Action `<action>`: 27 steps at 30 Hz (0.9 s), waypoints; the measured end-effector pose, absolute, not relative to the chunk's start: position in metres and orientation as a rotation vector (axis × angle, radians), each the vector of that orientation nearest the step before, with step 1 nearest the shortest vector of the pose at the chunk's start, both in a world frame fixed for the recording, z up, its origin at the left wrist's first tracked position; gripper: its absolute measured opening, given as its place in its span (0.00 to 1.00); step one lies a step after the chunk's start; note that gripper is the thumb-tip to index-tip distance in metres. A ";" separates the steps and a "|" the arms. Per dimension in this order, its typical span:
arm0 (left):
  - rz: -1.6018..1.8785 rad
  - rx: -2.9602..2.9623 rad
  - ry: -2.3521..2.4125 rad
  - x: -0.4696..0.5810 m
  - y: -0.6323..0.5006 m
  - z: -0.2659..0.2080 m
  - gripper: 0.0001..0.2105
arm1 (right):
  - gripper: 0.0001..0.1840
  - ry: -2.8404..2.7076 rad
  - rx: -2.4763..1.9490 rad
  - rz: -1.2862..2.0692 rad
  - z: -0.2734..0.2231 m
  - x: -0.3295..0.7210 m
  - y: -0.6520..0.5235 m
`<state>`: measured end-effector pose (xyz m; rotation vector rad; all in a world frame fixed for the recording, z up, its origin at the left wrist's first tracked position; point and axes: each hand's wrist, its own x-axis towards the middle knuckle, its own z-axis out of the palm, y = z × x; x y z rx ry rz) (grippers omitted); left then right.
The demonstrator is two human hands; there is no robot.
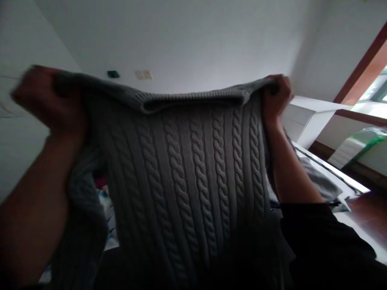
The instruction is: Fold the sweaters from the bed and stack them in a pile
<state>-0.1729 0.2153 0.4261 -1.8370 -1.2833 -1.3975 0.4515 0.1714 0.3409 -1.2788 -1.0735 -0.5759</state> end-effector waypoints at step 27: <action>-0.052 -2.843 -2.340 -0.199 0.072 -0.060 0.24 | 0.22 -1.763 -2.427 0.505 -0.101 0.341 -0.030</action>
